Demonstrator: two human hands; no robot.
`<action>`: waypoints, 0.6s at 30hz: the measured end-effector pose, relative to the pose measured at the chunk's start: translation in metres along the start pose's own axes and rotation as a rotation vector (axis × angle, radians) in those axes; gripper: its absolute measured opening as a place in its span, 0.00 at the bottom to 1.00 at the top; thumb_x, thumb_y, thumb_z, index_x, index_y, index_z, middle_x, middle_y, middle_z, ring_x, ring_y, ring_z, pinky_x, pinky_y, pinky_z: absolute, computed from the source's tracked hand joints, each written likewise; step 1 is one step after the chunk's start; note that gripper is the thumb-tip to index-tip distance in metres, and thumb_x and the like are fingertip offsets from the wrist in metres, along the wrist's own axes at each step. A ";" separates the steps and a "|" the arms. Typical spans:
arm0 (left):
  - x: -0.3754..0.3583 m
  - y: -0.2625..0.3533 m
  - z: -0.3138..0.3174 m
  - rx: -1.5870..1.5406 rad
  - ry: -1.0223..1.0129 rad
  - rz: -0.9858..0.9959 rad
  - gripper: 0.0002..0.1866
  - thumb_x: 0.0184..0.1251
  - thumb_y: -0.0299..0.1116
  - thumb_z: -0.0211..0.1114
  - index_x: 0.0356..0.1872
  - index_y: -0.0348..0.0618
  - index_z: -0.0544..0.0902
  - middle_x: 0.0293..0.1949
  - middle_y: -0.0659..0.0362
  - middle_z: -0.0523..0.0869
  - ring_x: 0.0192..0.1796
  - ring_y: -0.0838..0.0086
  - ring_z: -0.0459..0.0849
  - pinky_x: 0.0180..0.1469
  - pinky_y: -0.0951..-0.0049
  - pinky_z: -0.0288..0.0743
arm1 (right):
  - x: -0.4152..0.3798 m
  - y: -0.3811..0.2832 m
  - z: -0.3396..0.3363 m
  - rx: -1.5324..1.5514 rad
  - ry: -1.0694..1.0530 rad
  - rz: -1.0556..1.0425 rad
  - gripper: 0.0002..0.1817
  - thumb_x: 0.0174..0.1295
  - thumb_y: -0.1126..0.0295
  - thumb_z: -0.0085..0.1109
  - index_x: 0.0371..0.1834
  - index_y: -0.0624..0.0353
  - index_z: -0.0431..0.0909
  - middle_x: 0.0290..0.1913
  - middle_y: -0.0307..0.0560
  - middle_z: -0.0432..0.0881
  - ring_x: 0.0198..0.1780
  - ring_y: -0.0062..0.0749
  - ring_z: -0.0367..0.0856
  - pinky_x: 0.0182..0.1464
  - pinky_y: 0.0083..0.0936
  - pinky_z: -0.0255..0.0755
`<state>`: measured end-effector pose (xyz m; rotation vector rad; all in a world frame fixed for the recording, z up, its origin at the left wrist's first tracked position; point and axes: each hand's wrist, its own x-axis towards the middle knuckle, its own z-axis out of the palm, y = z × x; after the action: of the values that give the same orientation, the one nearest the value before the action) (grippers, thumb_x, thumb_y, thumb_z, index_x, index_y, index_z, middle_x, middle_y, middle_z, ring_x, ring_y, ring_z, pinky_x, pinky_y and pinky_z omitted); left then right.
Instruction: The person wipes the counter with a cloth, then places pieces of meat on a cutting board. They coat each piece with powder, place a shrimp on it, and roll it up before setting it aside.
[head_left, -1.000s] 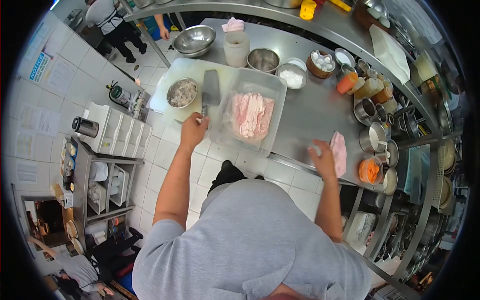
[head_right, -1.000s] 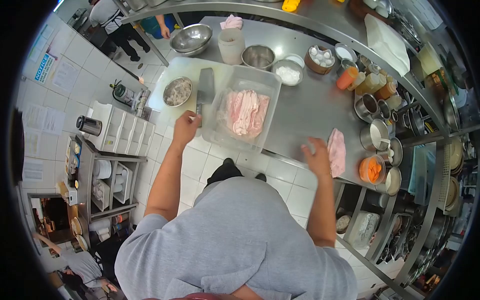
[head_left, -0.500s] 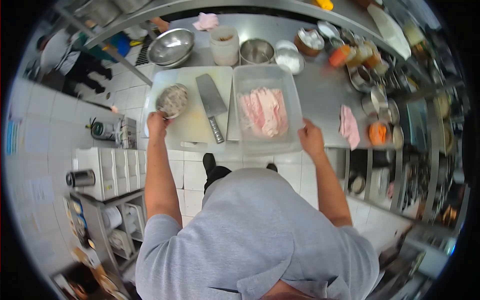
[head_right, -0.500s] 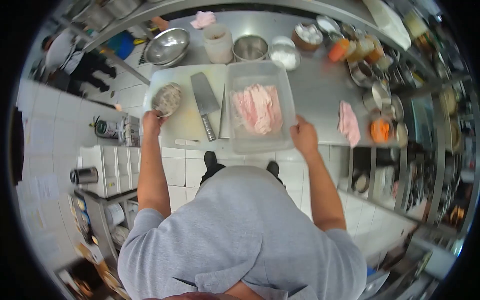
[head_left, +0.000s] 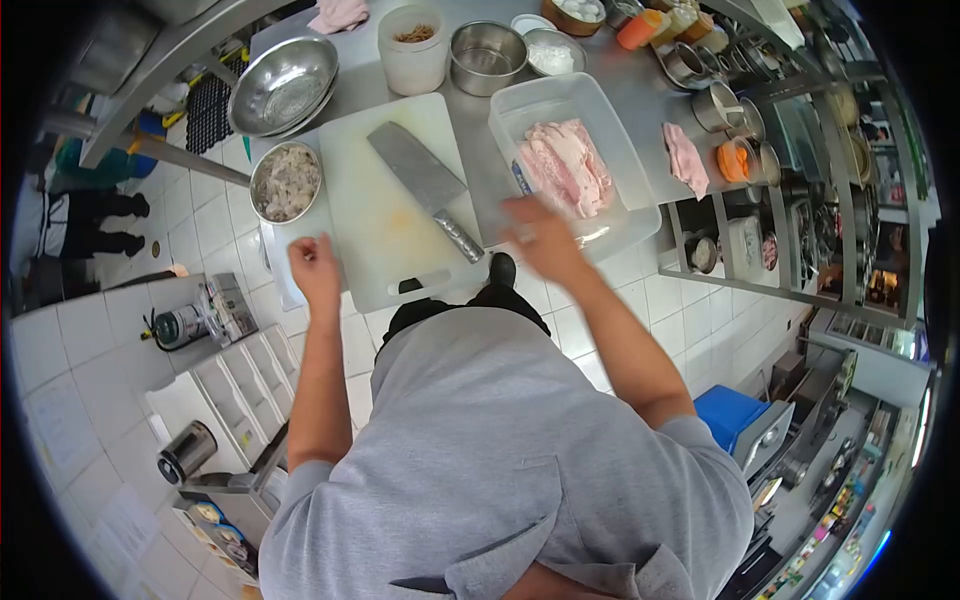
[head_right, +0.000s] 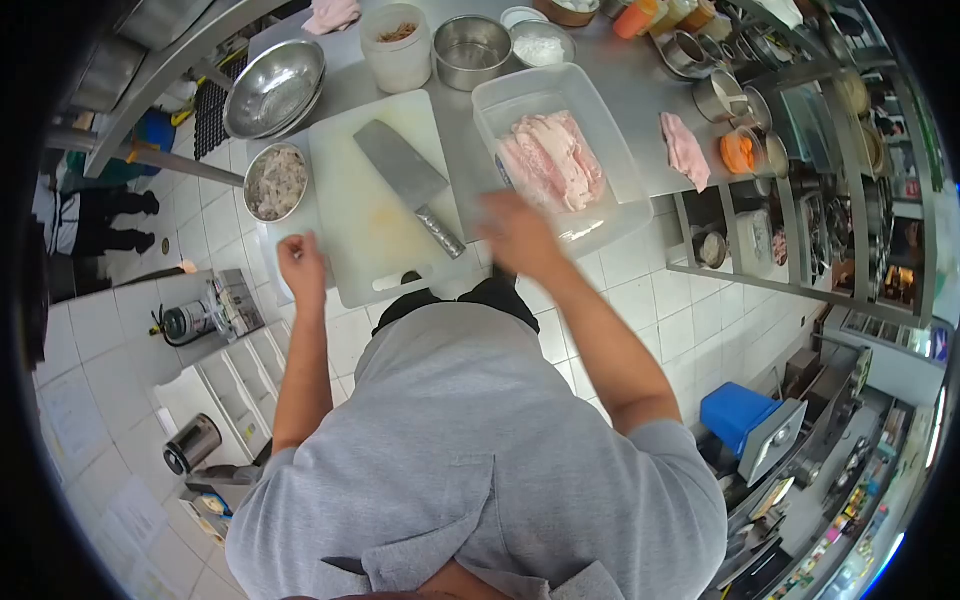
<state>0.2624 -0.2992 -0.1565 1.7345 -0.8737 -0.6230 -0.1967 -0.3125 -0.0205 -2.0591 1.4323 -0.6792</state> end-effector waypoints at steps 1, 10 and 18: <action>-0.014 0.017 0.000 -0.004 -0.010 0.011 0.14 0.82 0.31 0.80 0.51 0.37 0.81 0.43 0.57 0.84 0.37 0.73 0.81 0.38 0.68 0.77 | 0.011 -0.039 0.022 -0.062 -0.093 -0.003 0.33 0.75 0.64 0.75 0.82 0.60 0.82 0.71 0.66 0.85 0.72 0.62 0.87 0.72 0.52 0.85; -0.056 0.075 -0.018 0.191 -0.187 0.213 0.09 0.80 0.24 0.76 0.53 0.34 0.86 0.48 0.56 0.85 0.39 0.75 0.78 0.42 0.69 0.78 | 0.034 -0.030 0.055 -0.114 -0.049 0.326 0.41 0.69 0.70 0.66 0.88 0.62 0.73 0.66 0.68 0.86 0.67 0.69 0.88 0.69 0.55 0.86; -0.044 0.073 -0.043 0.122 -0.170 0.156 0.06 0.87 0.27 0.73 0.55 0.37 0.87 0.41 0.64 0.85 0.38 0.83 0.78 0.41 0.74 0.76 | 0.022 0.025 0.051 0.542 0.010 0.483 0.31 0.74 0.66 0.72 0.78 0.66 0.80 0.51 0.64 0.92 0.52 0.61 0.92 0.61 0.49 0.86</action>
<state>0.2501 -0.2531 -0.0736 1.7192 -1.1756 -0.6302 -0.1729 -0.3337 -0.0724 -1.2419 1.4721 -0.7616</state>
